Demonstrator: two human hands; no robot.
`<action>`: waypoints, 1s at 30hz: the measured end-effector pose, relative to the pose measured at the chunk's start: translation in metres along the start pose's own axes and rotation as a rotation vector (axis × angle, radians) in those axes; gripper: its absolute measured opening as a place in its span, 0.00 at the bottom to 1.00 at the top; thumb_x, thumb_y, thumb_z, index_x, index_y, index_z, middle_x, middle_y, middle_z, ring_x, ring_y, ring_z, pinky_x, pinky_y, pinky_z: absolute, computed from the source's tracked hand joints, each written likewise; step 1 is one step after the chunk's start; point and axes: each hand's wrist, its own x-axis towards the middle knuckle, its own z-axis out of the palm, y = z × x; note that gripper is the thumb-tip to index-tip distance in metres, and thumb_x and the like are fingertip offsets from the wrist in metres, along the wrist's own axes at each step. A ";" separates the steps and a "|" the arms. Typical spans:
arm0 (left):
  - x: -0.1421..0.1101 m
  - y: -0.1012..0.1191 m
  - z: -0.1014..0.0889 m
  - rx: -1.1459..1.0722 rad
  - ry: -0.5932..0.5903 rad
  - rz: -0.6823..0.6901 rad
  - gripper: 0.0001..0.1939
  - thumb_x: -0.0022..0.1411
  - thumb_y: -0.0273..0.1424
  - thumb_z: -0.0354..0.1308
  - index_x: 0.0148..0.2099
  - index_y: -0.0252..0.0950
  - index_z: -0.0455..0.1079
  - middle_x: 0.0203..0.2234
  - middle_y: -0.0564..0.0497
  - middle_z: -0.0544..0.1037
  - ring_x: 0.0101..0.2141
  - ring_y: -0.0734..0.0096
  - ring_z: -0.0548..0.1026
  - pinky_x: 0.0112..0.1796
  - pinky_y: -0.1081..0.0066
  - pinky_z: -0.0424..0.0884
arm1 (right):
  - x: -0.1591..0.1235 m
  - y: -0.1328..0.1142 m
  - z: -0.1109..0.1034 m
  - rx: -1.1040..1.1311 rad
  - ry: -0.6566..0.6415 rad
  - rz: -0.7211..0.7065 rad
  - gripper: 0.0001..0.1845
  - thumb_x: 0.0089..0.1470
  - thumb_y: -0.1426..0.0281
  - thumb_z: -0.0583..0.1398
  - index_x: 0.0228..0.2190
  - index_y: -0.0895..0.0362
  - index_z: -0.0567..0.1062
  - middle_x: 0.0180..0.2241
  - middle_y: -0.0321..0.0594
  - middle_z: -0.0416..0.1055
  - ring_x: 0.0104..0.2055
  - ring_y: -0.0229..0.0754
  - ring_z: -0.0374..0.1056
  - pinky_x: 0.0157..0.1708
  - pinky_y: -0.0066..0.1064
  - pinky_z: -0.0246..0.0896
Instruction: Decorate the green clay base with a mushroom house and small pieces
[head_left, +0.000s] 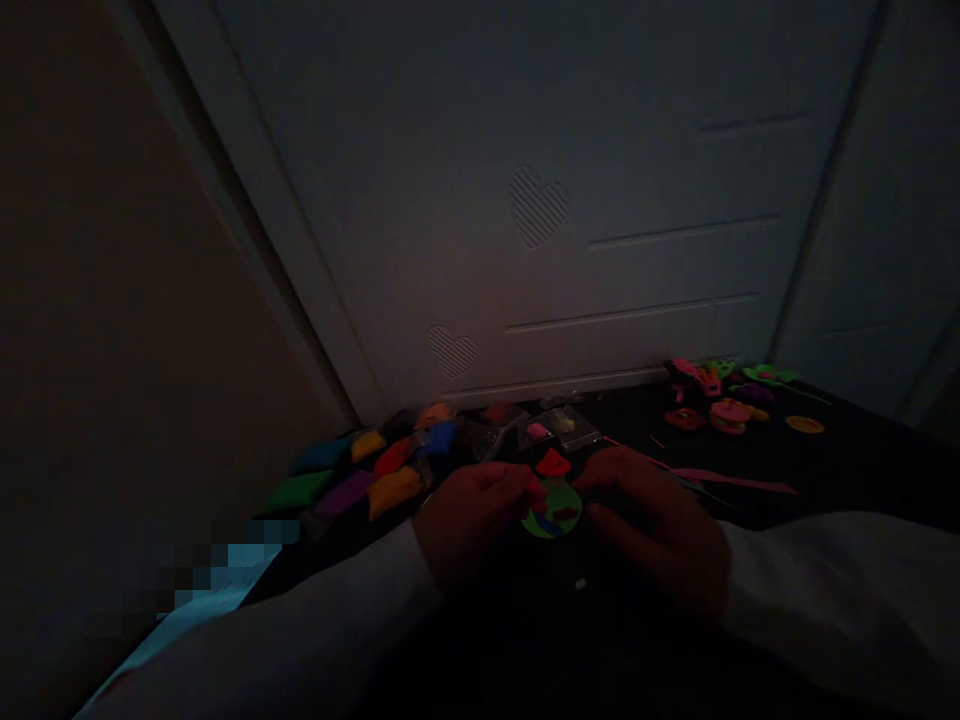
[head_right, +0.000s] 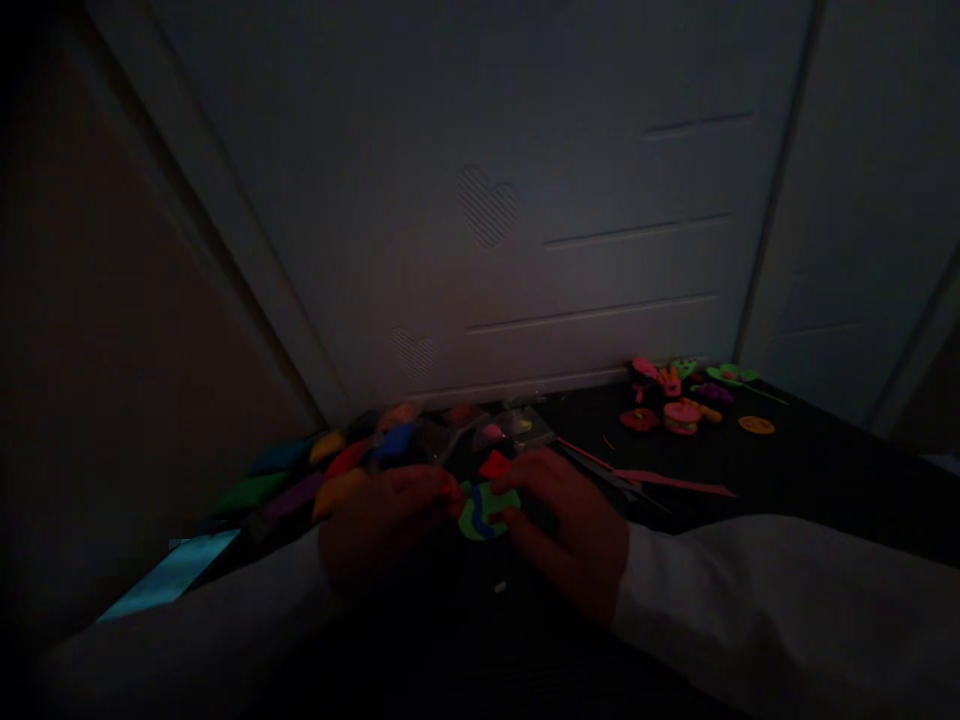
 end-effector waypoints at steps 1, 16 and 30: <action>0.000 -0.002 0.000 -0.030 0.002 -0.016 0.10 0.51 0.34 0.61 0.26 0.32 0.71 0.20 0.52 0.74 0.25 0.76 0.69 0.31 0.74 0.65 | 0.000 0.000 0.000 0.002 -0.002 0.000 0.09 0.54 0.72 0.53 0.38 0.56 0.69 0.40 0.43 0.66 0.43 0.38 0.63 0.44 0.33 0.61; -0.007 -0.006 -0.003 -0.128 -0.056 -0.119 0.11 0.45 0.26 0.66 0.34 0.36 0.74 0.29 0.53 0.80 0.31 0.74 0.75 0.37 0.73 0.67 | -0.001 -0.002 -0.005 0.009 -0.059 -0.012 0.12 0.53 0.74 0.54 0.41 0.55 0.69 0.40 0.42 0.64 0.43 0.38 0.62 0.43 0.32 0.61; -0.006 -0.011 -0.006 0.029 -0.055 -0.120 0.07 0.45 0.31 0.66 0.29 0.36 0.73 0.22 0.57 0.78 0.24 0.79 0.72 0.27 0.78 0.64 | 0.048 -0.001 -0.062 -0.171 0.024 0.096 0.13 0.59 0.64 0.49 0.44 0.55 0.65 0.38 0.38 0.66 0.38 0.34 0.64 0.33 0.25 0.60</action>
